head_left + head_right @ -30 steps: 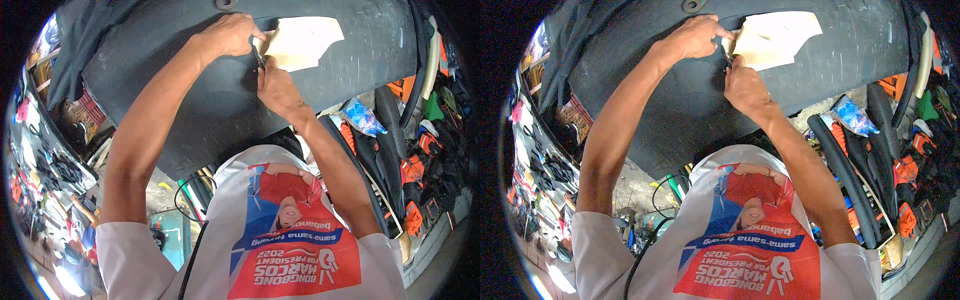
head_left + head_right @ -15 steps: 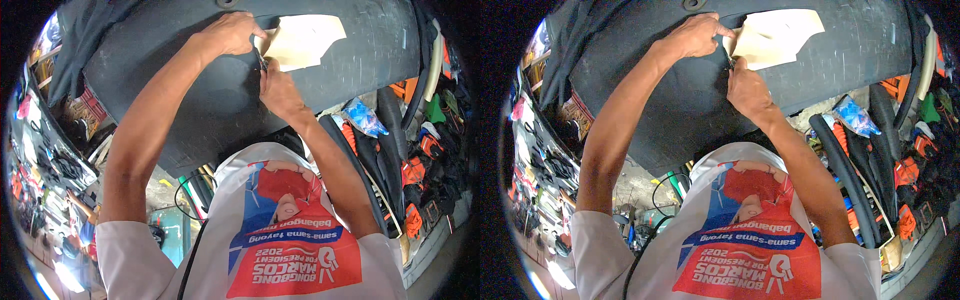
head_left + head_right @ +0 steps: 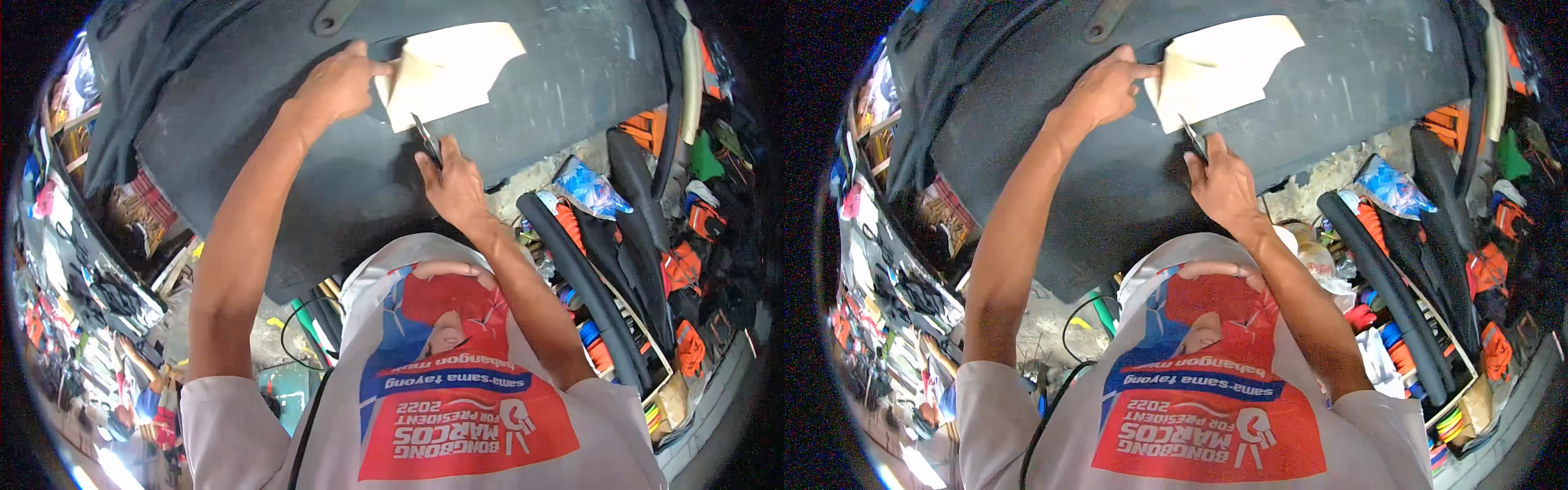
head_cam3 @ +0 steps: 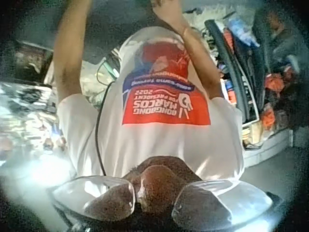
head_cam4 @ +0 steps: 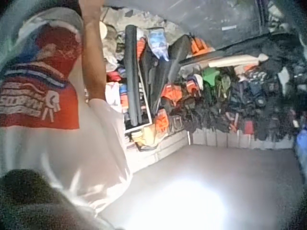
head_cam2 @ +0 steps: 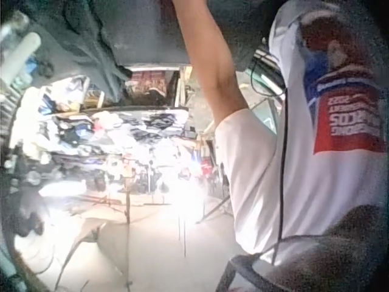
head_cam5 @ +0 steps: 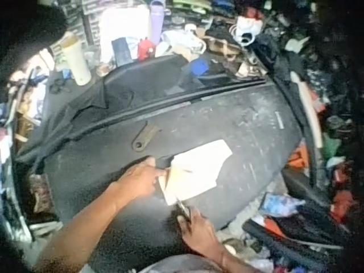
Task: The person cuts pieces of material with a utility knife along a template. The person then spreads out a large sheet of material on the workbench and cuts shapes around the template using the utility knife.
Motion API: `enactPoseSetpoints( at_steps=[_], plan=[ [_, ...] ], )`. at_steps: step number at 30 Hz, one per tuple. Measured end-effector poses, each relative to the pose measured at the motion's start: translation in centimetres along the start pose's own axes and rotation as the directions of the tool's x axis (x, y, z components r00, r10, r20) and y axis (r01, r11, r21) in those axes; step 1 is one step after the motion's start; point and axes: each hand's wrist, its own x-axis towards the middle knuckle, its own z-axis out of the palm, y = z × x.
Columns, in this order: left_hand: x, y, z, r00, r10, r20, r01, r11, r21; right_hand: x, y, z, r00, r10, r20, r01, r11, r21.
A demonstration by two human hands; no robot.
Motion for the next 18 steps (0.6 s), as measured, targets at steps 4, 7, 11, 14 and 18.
enactPoseSetpoints(
  at_steps=[4, 7, 11, 14, 18],
  plan=[
    [-1.0, 0.6, 1.0, 0.996, -0.077, -0.036, 0.08, 0.993, 0.09, -2.2, 4.6, -2.2, 0.981, 0.008, -0.195, -0.01, 1.0, -0.01],
    [-1.7, 1.6, 2.3, 0.982, -0.039, -0.184, 0.069, 0.985, 0.158, -0.9, 6.2, -4.5, 0.954, 0.279, -0.114, -0.254, 0.947, 0.195],
    [-2.1, 3.5, 3.5, 0.938, -0.004, -0.347, 0.09, 0.969, 0.231, 3.3, 5.2, -5.9, 0.931, -0.045, -0.363, 0.082, 0.993, 0.087],
    [-2.1, 4.7, 3.9, 0.935, -0.052, -0.35, 0.149, 0.956, 0.254, 7.1, 4.4, -6.8, 0.932, -0.054, -0.359, 0.107, 0.986, 0.129],
    [-2.2, 5.4, 4.0, 0.945, -0.117, -0.306, 0.206, 0.939, 0.277, 11.8, 4.1, -7.7, 0.892, -0.265, -0.366, 0.342, 0.925, 0.164]
  ],
)
